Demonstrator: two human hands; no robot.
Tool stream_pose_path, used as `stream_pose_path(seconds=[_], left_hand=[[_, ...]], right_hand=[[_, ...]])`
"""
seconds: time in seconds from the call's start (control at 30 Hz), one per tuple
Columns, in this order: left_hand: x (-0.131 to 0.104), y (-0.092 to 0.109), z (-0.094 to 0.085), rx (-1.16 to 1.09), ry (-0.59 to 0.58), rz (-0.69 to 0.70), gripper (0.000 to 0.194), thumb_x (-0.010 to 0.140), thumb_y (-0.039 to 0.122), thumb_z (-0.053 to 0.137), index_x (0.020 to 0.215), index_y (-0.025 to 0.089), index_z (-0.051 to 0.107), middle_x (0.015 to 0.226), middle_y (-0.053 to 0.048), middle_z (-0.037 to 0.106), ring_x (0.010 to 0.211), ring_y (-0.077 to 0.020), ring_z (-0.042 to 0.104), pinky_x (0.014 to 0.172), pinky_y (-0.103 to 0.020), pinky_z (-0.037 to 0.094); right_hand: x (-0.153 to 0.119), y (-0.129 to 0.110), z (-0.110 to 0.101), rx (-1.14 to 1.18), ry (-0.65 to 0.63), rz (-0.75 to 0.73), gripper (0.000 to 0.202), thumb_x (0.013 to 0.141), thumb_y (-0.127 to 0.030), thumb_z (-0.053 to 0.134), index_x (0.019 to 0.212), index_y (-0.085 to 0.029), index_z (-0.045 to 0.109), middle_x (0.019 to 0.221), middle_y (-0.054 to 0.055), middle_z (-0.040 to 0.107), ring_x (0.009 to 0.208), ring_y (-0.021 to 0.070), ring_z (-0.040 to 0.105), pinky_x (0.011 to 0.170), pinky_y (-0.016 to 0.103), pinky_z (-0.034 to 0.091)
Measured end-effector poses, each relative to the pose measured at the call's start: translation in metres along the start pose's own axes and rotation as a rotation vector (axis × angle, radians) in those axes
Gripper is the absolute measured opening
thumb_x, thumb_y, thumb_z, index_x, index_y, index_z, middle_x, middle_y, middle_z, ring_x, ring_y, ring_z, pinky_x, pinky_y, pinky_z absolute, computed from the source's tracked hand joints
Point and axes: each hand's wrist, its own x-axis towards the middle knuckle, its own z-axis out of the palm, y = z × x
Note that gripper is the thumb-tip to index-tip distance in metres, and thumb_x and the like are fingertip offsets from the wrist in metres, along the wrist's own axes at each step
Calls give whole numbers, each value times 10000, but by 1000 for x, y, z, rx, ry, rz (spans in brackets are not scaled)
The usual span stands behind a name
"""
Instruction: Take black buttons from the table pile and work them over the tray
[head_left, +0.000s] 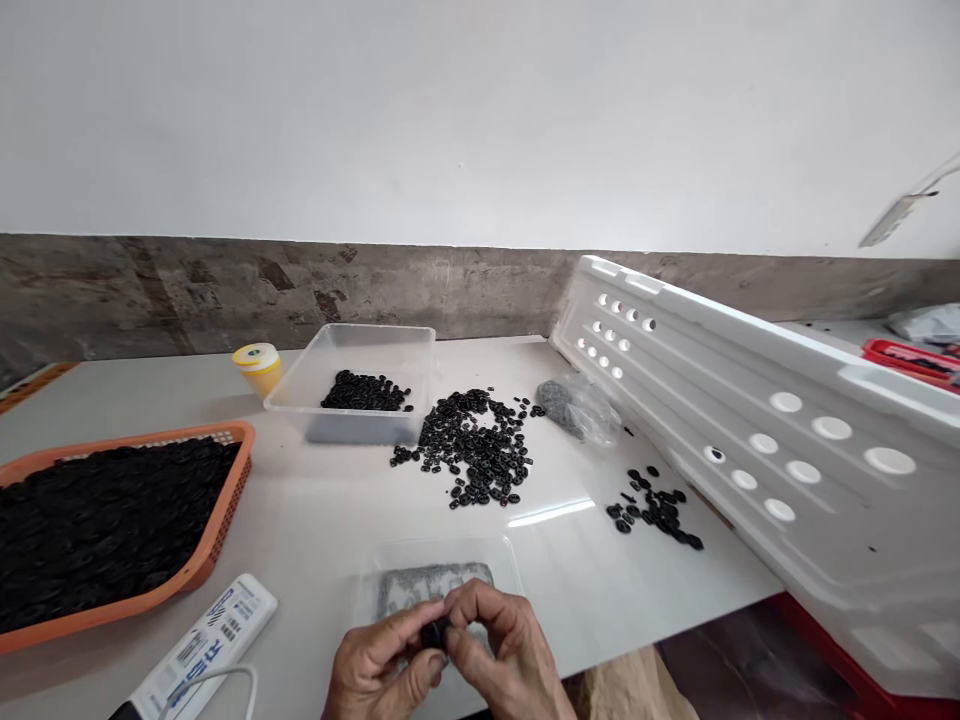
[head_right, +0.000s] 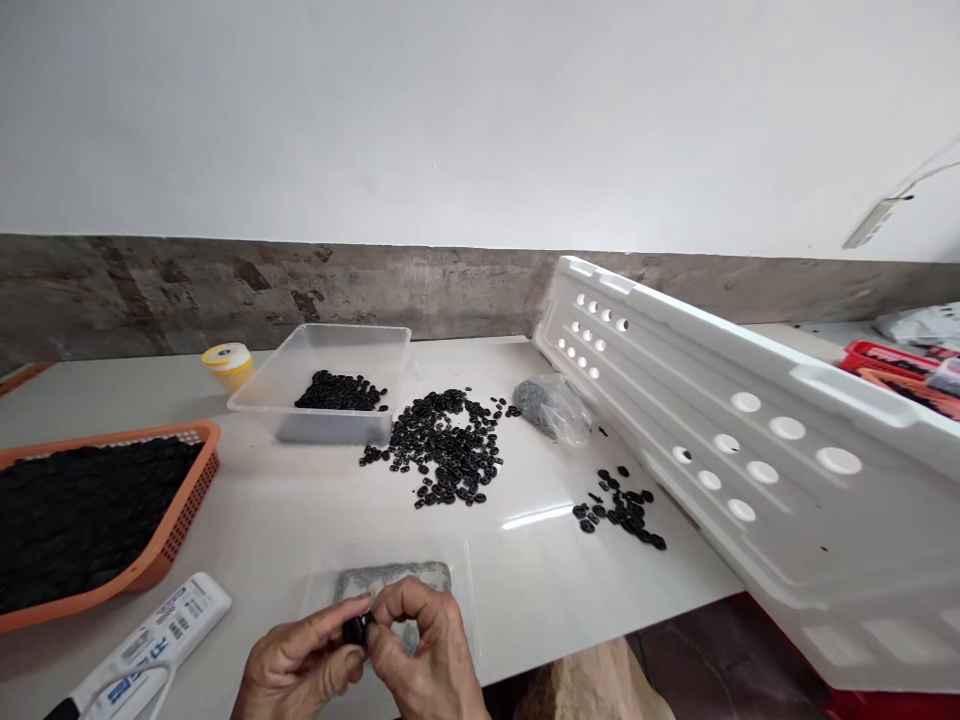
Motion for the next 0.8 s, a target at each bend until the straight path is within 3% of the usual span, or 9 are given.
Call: stream_pose_path(seconds=[0.17, 0.33, 0.47, 0.6, 0.7, 0.8], left_hand=[[2, 0, 0, 46, -39, 116, 269, 732, 306, 754, 1001, 321, 758, 565, 16, 685, 466, -105, 578, 504, -166, 513], [8, 5, -2, 52, -154, 182, 348, 769, 206, 721, 1093, 333, 715, 610, 11, 689, 471, -102, 571, 494, -166, 515], [13, 7, -3, 54, -245, 235, 431, 775, 116, 695, 1146, 335, 684, 622, 11, 695, 469, -102, 573, 484, -167, 513], [11, 1, -4, 71, -193, 224, 404, 775, 146, 700, 1132, 335, 692, 654, 10, 714, 478, -98, 587, 488, -149, 510], [7, 0, -4, 122, -181, 217, 412, 758, 153, 717, 1118, 352, 698, 780, -15, 766, 596, -136, 668, 601, -187, 548], [1, 3, -1, 100, -121, 182, 326, 778, 254, 707, 1097, 318, 717, 847, -54, 769, 641, -161, 685, 632, -216, 560]], right_hand=[[1, 2, -3, -117, -4, -24, 161, 732, -224, 615, 614, -169, 520, 669, 26, 577, 679, 184, 548, 654, 271, 441], [0, -11, -2, -85, -67, -29, 180, 777, -233, 575, 628, -169, 497, 638, 14, 546, 641, 171, 549, 631, 267, 430], [-2, -22, -4, -193, -44, -49, 204, 798, -261, 590, 633, -167, 514, 677, 22, 541, 685, 177, 525, 666, 271, 415], [-5, -22, -8, -241, -56, -71, 258, 840, -356, 551, 673, -160, 543, 699, 37, 540, 707, 193, 519, 679, 292, 408], [-7, -19, -9, -229, -57, -79, 316, 855, -415, 527, 673, -158, 551, 689, 39, 539, 697, 193, 517, 675, 300, 408], [-7, -11, -8, -169, -57, -32, 344, 838, -443, 557, 647, -157, 559, 659, 35, 550, 669, 184, 520, 643, 290, 415]])
